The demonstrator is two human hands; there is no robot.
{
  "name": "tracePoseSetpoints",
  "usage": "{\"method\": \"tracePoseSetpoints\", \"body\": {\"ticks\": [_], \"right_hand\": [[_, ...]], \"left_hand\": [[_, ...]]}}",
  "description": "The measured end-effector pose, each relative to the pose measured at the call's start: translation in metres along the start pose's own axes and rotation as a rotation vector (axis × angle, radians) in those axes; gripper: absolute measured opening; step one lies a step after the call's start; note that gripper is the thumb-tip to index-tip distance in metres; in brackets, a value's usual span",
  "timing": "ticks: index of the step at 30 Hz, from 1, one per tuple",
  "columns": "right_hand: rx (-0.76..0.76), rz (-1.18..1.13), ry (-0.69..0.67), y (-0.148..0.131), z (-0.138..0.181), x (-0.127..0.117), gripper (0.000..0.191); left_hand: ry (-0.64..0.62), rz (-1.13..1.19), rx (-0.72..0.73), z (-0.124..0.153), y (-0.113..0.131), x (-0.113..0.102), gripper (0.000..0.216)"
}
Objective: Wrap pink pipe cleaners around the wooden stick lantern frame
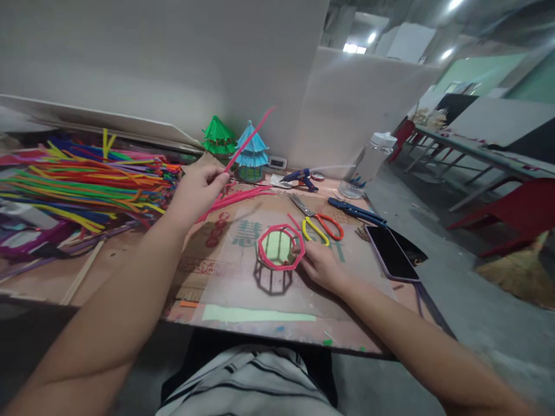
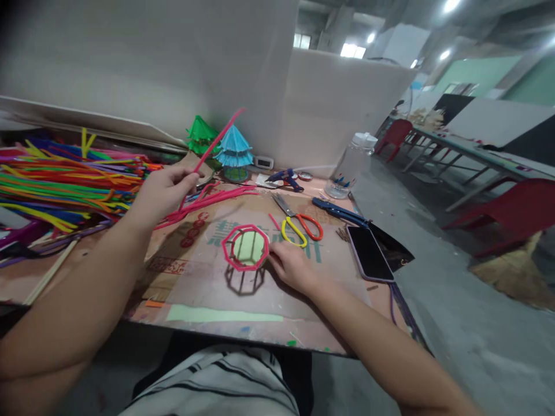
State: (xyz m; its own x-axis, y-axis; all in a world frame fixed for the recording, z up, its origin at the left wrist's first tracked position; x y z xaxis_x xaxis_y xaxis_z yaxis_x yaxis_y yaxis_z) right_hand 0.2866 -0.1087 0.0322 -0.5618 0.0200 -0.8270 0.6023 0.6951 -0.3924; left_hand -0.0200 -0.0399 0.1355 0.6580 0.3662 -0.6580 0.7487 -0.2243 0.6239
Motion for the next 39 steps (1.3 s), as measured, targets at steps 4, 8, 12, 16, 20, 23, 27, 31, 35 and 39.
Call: {"method": "tracePoseSetpoints", "body": {"ticks": [4,8,12,16,20,23,27,31,35,39], "right_hand": [[-0.064,0.026,0.047,-0.003,0.004,0.001,0.023],[-0.052,0.051,0.015,-0.008,0.002,0.006,0.021],[-0.042,0.074,0.013,-0.007,0.001,0.008,0.021],[-0.135,0.103,0.073,-0.009,-0.001,0.006,0.020],[-0.179,0.107,0.100,-0.012,-0.002,0.003,0.018],[-0.118,0.078,0.059,-0.012,-0.003,0.001,0.022],[0.022,-0.041,-0.014,-0.012,-0.006,0.000,0.021],[0.135,-0.123,-0.069,-0.009,-0.010,0.004,0.014],[0.118,0.000,-0.067,-0.006,-0.010,-0.007,0.012],[-0.240,0.264,0.263,-0.031,-0.010,-0.059,0.026]], "left_hand": [[-0.032,-0.040,0.043,0.007,-0.003,0.014,0.043],[-0.058,-0.101,0.087,0.011,0.000,0.022,0.043],[-0.083,-0.185,0.094,0.011,0.001,0.028,0.044],[-0.066,-0.176,0.163,0.009,0.002,0.028,0.041],[0.026,-0.152,0.219,0.009,0.005,0.019,0.035],[0.063,-0.122,0.197,0.010,0.005,0.014,0.032],[0.045,-0.063,0.168,0.013,0.004,0.018,0.032],[0.058,-0.084,0.202,0.018,0.008,0.021,0.033],[0.018,-0.046,0.260,0.021,0.022,0.017,0.035],[-0.128,-0.079,0.385,0.019,0.054,0.018,0.033]]}}
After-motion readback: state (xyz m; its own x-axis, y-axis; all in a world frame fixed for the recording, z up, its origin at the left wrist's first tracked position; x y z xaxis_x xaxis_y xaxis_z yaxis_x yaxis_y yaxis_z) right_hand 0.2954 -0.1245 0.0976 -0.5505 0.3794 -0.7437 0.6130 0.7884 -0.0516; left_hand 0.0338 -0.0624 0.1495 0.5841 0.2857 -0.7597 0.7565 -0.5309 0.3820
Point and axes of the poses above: each hand's wrist, its own z-axis away from the middle knuckle, its own x-axis out of the palm, y = z × x, the point moved 4 cm from there along -z, towards the middle knuckle, and after that the axes turned 2 degrees about -z, right-handed, at the moved point
